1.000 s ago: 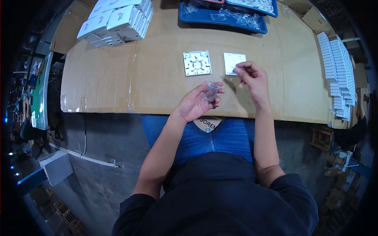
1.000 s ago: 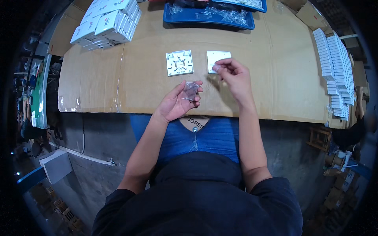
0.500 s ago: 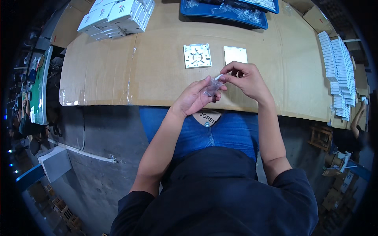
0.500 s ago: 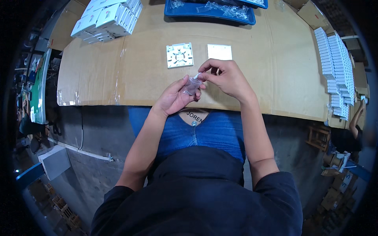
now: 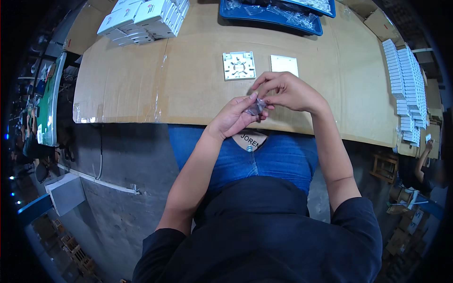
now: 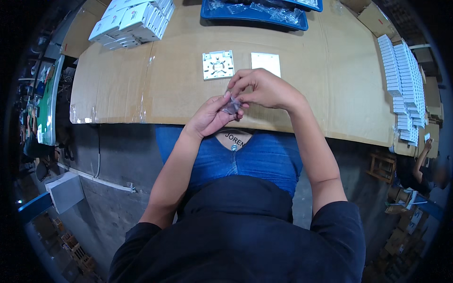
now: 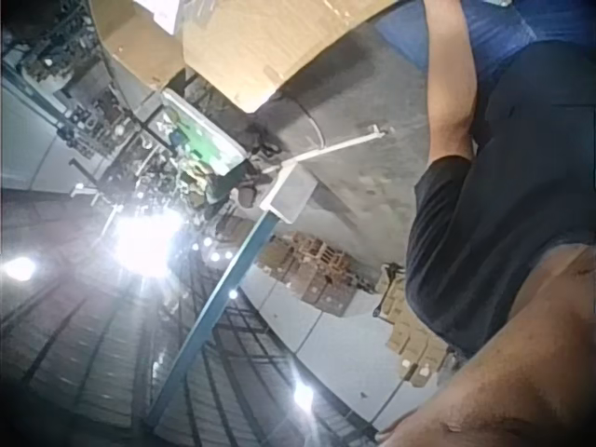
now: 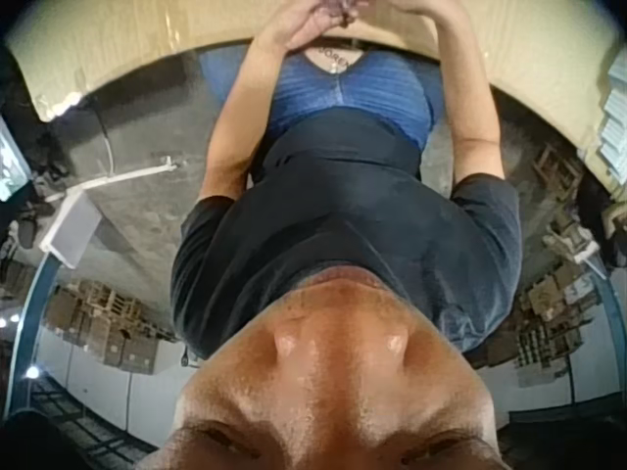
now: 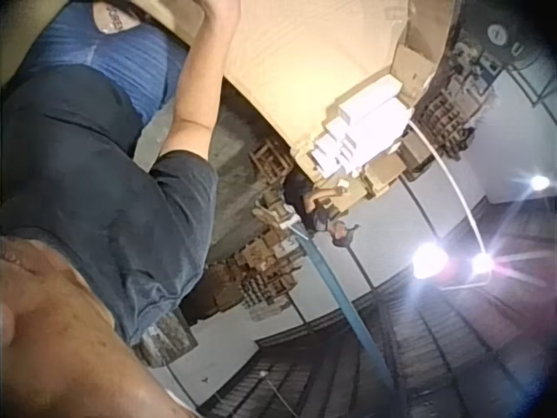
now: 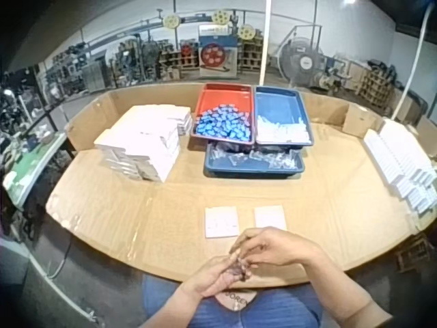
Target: Assembling and packing small components into white boxes at a factory workbench.
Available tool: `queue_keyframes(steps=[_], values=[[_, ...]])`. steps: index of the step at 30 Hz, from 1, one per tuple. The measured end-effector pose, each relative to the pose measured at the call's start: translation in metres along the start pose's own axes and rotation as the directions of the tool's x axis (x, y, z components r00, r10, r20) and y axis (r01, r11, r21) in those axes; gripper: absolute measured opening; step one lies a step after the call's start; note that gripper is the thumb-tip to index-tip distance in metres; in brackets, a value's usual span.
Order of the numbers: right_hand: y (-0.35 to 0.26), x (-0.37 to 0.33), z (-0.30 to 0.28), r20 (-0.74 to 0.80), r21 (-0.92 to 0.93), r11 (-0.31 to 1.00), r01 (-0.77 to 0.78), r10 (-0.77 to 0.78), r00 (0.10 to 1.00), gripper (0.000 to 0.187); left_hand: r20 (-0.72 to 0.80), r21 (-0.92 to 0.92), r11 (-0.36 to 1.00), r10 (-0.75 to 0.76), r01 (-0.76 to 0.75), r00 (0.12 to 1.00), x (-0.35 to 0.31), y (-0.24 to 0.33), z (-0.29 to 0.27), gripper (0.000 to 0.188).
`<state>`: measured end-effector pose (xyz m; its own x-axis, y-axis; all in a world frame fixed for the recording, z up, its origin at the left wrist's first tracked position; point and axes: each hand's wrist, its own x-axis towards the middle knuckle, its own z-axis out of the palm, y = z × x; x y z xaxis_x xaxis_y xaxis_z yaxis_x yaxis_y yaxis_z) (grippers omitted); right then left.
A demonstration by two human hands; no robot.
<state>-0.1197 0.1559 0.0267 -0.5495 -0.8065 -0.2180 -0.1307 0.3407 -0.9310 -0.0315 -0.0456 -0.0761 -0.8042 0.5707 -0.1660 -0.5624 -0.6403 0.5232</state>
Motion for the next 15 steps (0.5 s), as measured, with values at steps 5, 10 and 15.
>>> queue_keyframes(steps=[5, 10, 15], values=[[0.008, -0.005, 0.007, 0.040, -0.040, 0.999, 0.028, -0.027, 0.999, 0.022, 0.028, -0.029, 1.000, 0.002, -0.002, 1.000, -0.003, -0.004, -0.001, 0.046], [0.007, -0.002, 0.018, 0.052, -0.148, 0.982, 0.120, -0.113, 0.992, 0.036, 0.024, -0.053, 0.998, 0.029, -0.028, 0.999, -0.004, -0.009, -0.010, 0.044], [0.002, -0.002, 0.009, 0.001, 0.039, 0.999, 0.010, -0.010, 1.000, 0.040, 0.046, -0.066, 0.998, 0.012, -0.009, 0.999, 0.002, 0.002, -0.001, 0.043]])
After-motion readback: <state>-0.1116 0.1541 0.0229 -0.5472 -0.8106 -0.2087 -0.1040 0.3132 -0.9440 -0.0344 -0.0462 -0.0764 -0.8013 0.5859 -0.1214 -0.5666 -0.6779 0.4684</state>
